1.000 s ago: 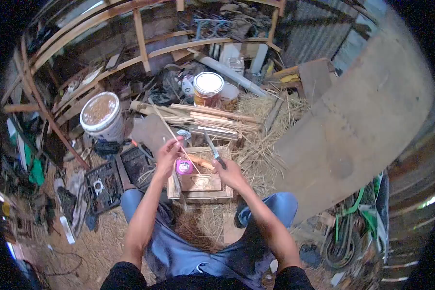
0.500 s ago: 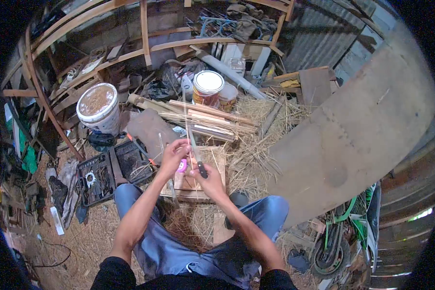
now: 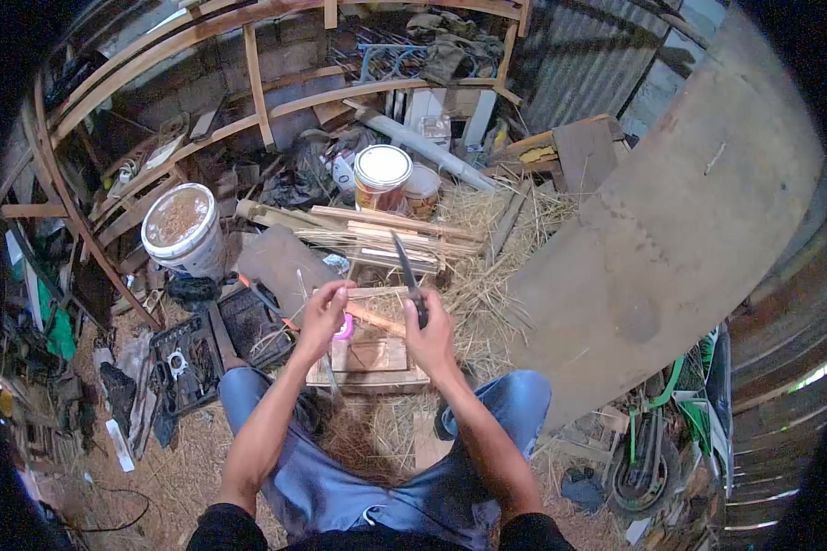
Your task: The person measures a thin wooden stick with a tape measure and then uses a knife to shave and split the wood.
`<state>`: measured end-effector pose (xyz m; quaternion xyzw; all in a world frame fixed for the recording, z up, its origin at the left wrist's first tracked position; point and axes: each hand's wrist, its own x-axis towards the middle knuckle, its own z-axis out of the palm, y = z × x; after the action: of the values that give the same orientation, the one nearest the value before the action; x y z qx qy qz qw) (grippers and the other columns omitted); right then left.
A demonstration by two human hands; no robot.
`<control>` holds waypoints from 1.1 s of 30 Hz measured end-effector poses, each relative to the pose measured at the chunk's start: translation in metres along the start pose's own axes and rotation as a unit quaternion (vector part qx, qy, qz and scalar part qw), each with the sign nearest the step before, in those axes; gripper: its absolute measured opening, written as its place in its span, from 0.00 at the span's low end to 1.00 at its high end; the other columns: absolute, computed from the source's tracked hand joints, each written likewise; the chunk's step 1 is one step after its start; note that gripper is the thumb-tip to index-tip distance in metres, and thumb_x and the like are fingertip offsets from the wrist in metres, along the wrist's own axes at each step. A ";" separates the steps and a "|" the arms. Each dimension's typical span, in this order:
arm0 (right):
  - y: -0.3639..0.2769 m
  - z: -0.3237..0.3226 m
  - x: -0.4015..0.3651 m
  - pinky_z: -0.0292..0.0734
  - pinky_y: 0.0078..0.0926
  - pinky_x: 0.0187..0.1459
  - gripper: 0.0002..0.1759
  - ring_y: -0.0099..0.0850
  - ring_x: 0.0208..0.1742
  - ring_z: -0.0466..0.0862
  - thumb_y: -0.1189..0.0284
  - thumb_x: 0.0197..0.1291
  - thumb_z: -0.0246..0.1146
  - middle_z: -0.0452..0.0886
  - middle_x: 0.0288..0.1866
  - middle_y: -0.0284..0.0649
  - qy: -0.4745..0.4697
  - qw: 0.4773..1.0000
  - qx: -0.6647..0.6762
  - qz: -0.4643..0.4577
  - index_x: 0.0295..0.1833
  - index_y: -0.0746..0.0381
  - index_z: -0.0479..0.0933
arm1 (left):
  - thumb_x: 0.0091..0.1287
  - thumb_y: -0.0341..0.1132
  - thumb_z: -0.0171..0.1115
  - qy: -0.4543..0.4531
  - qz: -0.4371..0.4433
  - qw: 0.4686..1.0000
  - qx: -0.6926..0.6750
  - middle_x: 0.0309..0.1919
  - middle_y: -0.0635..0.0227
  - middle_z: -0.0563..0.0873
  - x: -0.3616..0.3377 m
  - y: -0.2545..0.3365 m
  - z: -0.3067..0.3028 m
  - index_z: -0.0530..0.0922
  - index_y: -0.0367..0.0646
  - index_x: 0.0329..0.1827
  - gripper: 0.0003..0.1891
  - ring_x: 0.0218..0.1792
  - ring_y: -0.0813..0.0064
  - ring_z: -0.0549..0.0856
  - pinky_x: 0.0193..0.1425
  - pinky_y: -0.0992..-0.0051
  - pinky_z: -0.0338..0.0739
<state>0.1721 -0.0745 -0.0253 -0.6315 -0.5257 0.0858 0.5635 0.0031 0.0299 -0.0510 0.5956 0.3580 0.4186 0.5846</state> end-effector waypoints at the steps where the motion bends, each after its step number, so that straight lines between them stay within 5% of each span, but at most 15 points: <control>1: 0.008 0.003 0.001 0.66 0.19 0.26 0.11 0.19 0.23 0.71 0.67 0.70 0.52 0.74 0.26 0.32 0.000 1.000 0.000 -0.001 0.48 0.65 0.72 | 0.71 0.36 0.54 0.000 0.077 0.993 0.091 0.31 0.72 0.79 -0.001 -0.006 0.002 0.77 0.38 0.50 0.12 0.24 0.85 0.75 0.28 0.82 0.71; 2: 0.017 0.006 0.000 0.66 0.18 0.24 0.10 0.18 0.22 0.71 0.68 0.69 0.52 0.73 0.26 0.31 -0.014 0.997 0.040 0.064 0.48 0.64 0.72 | 0.72 0.34 0.53 0.021 0.184 0.973 0.136 0.29 0.72 0.78 0.001 -0.022 0.005 0.77 0.38 0.51 0.12 0.21 0.86 0.72 0.24 0.83 0.67; 4: 0.013 0.005 0.000 0.65 0.15 0.19 0.10 0.17 0.19 0.70 0.70 0.69 0.52 0.73 0.26 0.32 -0.051 0.967 0.138 0.208 0.50 0.64 0.70 | 0.72 0.34 0.52 0.004 0.124 0.981 0.150 0.28 0.72 0.78 0.001 -0.036 0.005 0.77 0.38 0.52 0.12 0.21 0.86 0.72 0.24 0.83 0.67; 7: 0.018 0.003 0.005 0.65 0.16 0.18 0.14 0.17 0.18 0.70 0.68 0.70 0.51 0.74 0.25 0.33 -0.154 0.966 0.139 0.154 0.55 0.65 0.66 | 0.72 0.33 0.51 -0.011 0.063 0.988 0.138 0.24 0.74 0.76 -0.002 -0.030 0.008 0.77 0.39 0.52 0.11 0.22 0.86 0.72 0.23 0.82 0.66; 12: -0.001 -0.002 0.006 0.63 0.16 0.17 0.15 0.16 0.18 0.70 0.68 0.70 0.52 0.76 0.24 0.34 -0.169 0.927 0.215 0.258 0.57 0.64 0.67 | 0.70 0.30 0.53 -0.030 0.055 0.993 0.099 0.20 0.69 0.78 -0.015 -0.002 0.009 0.80 0.36 0.47 0.10 0.24 0.84 0.75 0.29 0.79 0.70; 17: -0.012 0.001 0.009 0.59 0.13 0.16 0.19 0.16 0.16 0.66 0.67 0.70 0.54 0.79 0.28 0.37 -0.297 0.882 0.244 0.274 0.62 0.63 0.66 | 0.70 0.31 0.54 -0.070 0.076 0.985 0.136 0.20 0.69 0.78 -0.027 -0.002 0.018 0.80 0.35 0.42 0.09 0.23 0.83 0.72 0.27 0.78 0.67; 21: 0.006 -0.021 0.028 0.56 0.12 0.17 0.22 0.14 0.16 0.64 0.65 0.68 0.57 0.80 0.29 0.37 -0.250 0.851 0.319 0.333 0.62 0.65 0.66 | 0.72 0.33 0.53 -0.139 0.042 0.974 0.173 0.23 0.75 0.76 -0.031 0.006 0.007 0.79 0.35 0.41 0.10 0.26 0.85 0.71 0.30 0.80 0.66; 27: -0.006 -0.007 0.011 0.55 0.11 0.17 0.17 0.14 0.16 0.63 0.65 0.66 0.60 0.78 0.26 0.35 -0.307 0.829 0.348 0.313 0.53 0.66 0.72 | 0.72 0.36 0.54 -0.176 -0.063 0.982 0.023 0.27 0.76 0.78 -0.037 0.015 0.015 0.79 0.36 0.42 0.11 0.28 0.86 0.71 0.32 0.83 0.66; 29: -0.002 -0.013 0.017 0.55 0.13 0.17 0.11 0.15 0.17 0.65 0.69 0.65 0.61 0.78 0.25 0.35 -0.319 0.822 0.356 0.310 0.46 0.66 0.76 | 0.72 0.36 0.53 -0.192 -0.063 0.979 0.003 0.29 0.76 0.78 -0.035 0.007 0.011 0.79 0.36 0.42 0.11 0.29 0.86 0.72 0.34 0.83 0.67; 33: -0.003 -0.018 0.019 0.55 0.13 0.17 0.11 0.15 0.18 0.66 0.71 0.63 0.63 0.76 0.24 0.32 -0.322 0.819 0.350 0.322 0.47 0.67 0.76 | 0.73 0.37 0.53 -0.206 -0.039 0.978 0.000 0.28 0.76 0.78 -0.034 0.007 0.015 0.79 0.36 0.41 0.12 0.30 0.86 0.71 0.34 0.82 0.67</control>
<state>0.1915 -0.0716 -0.0073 -0.4617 -0.3781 0.6389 0.4855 0.0029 -0.0073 -0.0466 0.6550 0.2530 0.2642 0.6612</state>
